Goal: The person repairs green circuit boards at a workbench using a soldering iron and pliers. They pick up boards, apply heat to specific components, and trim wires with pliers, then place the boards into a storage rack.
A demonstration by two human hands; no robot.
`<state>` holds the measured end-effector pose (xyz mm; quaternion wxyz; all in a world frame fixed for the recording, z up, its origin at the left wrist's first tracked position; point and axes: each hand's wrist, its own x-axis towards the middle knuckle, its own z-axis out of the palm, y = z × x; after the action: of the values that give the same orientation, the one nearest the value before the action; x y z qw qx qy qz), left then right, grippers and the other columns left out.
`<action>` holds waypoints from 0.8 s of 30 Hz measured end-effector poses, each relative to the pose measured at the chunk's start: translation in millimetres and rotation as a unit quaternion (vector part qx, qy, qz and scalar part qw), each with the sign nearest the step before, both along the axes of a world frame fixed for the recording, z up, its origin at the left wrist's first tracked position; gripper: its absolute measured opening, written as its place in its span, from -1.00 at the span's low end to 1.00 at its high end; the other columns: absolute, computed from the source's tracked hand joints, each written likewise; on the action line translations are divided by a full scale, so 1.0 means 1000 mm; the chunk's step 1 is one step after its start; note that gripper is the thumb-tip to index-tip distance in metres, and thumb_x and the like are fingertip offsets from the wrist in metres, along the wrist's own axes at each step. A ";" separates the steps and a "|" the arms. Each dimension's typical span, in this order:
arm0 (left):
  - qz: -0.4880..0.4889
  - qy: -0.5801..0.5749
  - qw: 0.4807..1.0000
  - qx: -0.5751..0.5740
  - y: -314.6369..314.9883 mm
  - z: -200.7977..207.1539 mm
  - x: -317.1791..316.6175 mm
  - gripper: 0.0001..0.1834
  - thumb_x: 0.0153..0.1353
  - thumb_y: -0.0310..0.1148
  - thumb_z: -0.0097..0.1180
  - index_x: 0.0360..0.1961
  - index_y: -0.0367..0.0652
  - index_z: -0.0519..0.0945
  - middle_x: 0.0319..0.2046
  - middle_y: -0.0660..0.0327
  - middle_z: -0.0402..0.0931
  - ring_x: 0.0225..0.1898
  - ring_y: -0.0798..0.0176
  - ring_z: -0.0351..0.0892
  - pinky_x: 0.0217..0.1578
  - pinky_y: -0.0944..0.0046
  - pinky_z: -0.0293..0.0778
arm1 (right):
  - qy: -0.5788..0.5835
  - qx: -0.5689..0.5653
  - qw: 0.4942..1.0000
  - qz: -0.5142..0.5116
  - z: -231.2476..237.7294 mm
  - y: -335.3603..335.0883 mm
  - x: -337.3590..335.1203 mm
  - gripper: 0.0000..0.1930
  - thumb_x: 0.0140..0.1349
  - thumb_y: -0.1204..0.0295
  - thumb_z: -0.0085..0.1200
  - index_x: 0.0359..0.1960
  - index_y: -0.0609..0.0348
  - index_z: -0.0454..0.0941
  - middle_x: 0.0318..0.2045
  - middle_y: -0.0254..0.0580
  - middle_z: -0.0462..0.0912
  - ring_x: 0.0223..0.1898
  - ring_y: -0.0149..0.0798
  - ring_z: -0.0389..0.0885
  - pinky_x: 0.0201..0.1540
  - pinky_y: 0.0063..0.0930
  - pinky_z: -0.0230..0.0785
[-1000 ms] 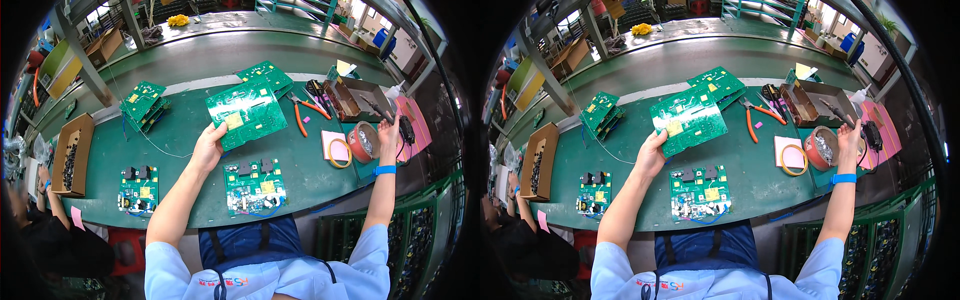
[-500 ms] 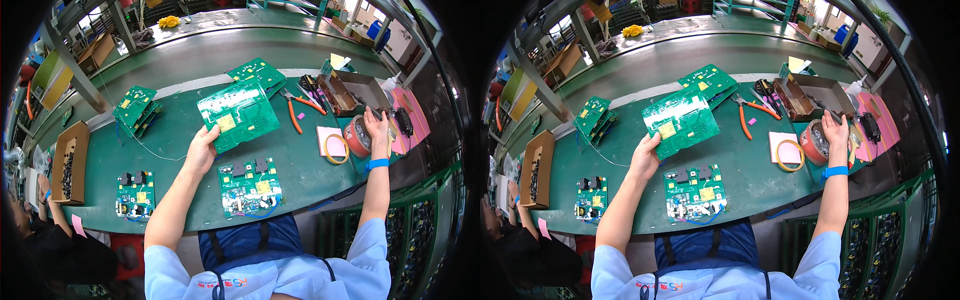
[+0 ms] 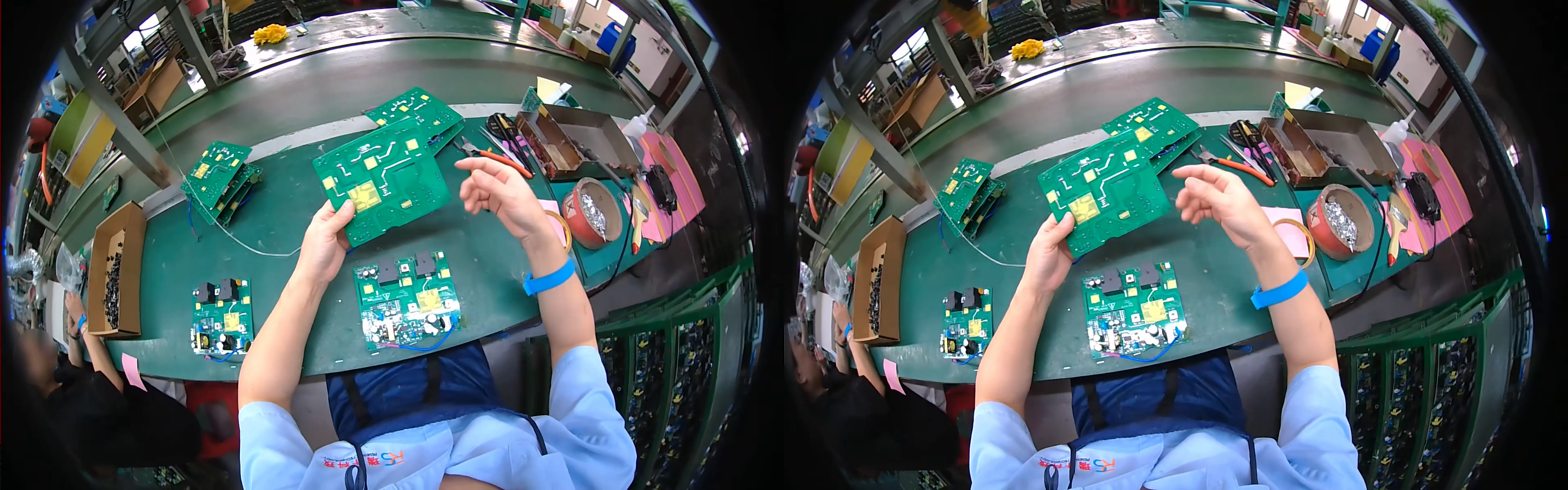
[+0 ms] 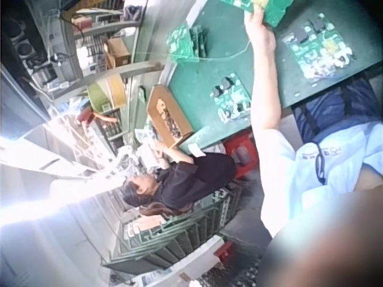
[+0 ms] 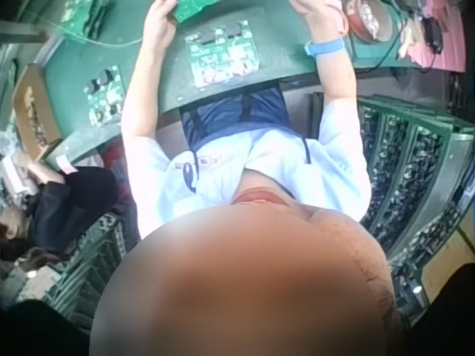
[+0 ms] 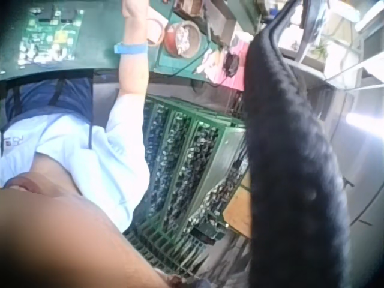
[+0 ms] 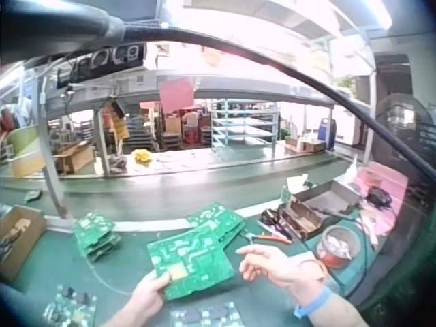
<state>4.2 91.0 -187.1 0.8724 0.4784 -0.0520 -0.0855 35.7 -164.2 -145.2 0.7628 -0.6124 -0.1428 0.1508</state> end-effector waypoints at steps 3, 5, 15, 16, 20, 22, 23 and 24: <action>-0.006 0.003 1.000 0.016 -0.001 0.000 -0.001 -0.71 0.14 -0.32 -0.12 -0.13 -0.19 0.36 -0.21 0.24 0.42 -0.20 0.39 0.41 -0.20 0.38 0.35 | -0.013 -0.062 0.998 -0.001 -0.015 0.002 0.005 -0.72 0.10 0.32 -0.05 -0.20 0.23 0.39 -0.62 -0.36 0.45 -0.60 -0.56 0.40 -0.59 -0.73 0.23; -0.001 0.011 1.000 0.027 -0.002 -0.002 -0.001 -0.72 0.14 -0.32 -0.12 -0.13 -0.19 0.36 -0.21 0.25 0.43 -0.21 0.41 0.42 -0.21 0.39 0.35 | -0.021 -0.098 0.995 0.002 -0.019 0.003 0.006 -0.74 0.09 0.32 -0.05 -0.24 0.23 0.42 -0.66 -0.40 0.42 -0.63 -0.60 0.35 -0.63 -0.76 0.18; -0.033 0.010 0.999 0.025 -0.002 -0.002 -0.002 -0.66 0.14 -0.31 -0.14 -0.09 -0.27 0.31 -0.18 0.18 0.41 -0.19 0.36 0.43 -0.18 0.38 0.36 | -0.007 -0.064 0.997 0.035 -0.040 0.013 0.002 -0.79 0.09 0.36 -0.04 -0.31 0.24 0.45 -0.54 -0.42 0.47 -0.58 -0.60 0.37 -0.54 -0.78 0.24; -0.029 0.009 0.999 0.021 -0.003 -0.002 -0.003 -0.66 0.14 -0.31 -0.14 -0.09 -0.27 0.31 -0.17 0.17 0.41 -0.19 0.36 0.43 -0.17 0.38 0.36 | -0.004 -0.060 0.997 0.038 -0.041 0.013 0.003 -0.79 0.09 0.35 -0.04 -0.32 0.24 0.45 -0.54 -0.42 0.47 -0.58 -0.60 0.38 -0.54 -0.78 0.24; -0.024 0.023 0.999 0.026 -0.005 -0.003 -0.002 -0.66 0.14 -0.31 -0.13 -0.10 -0.27 0.32 -0.19 0.18 0.42 -0.18 0.36 0.43 -0.18 0.38 0.36 | 0.005 -0.056 0.998 0.038 -0.045 0.011 0.002 -0.78 0.09 0.33 -0.04 -0.32 0.23 0.45 -0.54 -0.42 0.47 -0.59 -0.60 0.38 -0.54 -0.78 0.25; -0.028 0.025 0.999 0.031 -0.004 -0.003 -0.003 -0.67 0.13 -0.31 -0.12 -0.11 -0.26 0.33 -0.20 0.18 0.42 -0.18 0.36 0.43 -0.17 0.39 0.35 | 0.023 -0.043 0.998 0.041 -0.047 0.010 0.003 -0.74 0.11 0.28 -0.07 -0.31 0.24 0.44 -0.54 -0.40 0.47 -0.56 -0.57 0.40 -0.53 -0.74 0.27; -0.029 0.020 0.999 0.039 -0.004 -0.002 -0.003 -0.69 0.13 -0.32 -0.12 -0.14 -0.27 0.35 -0.20 0.19 0.43 -0.18 0.36 0.43 -0.16 0.39 0.34 | 0.038 -0.030 0.998 0.044 -0.050 0.007 0.005 -0.71 0.12 0.25 -0.08 -0.30 0.26 0.43 -0.54 -0.37 0.46 -0.54 -0.53 0.43 -0.51 -0.72 0.30; -0.029 0.015 0.998 0.047 -0.004 0.000 -0.004 -0.71 0.13 -0.32 -0.11 -0.16 -0.28 0.38 -0.21 0.20 0.43 -0.18 0.36 0.43 -0.15 0.39 0.33 | 0.053 -0.017 0.997 0.048 -0.051 0.006 0.005 -0.68 0.13 0.22 -0.10 -0.29 0.27 0.42 -0.53 -0.35 0.46 -0.52 -0.50 0.45 -0.50 -0.69 0.32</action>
<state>-0.3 87.3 -187.4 0.8469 0.5156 -0.0491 -0.1206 41.1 -158.5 -196.5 0.7508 -0.6085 -0.1287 0.2223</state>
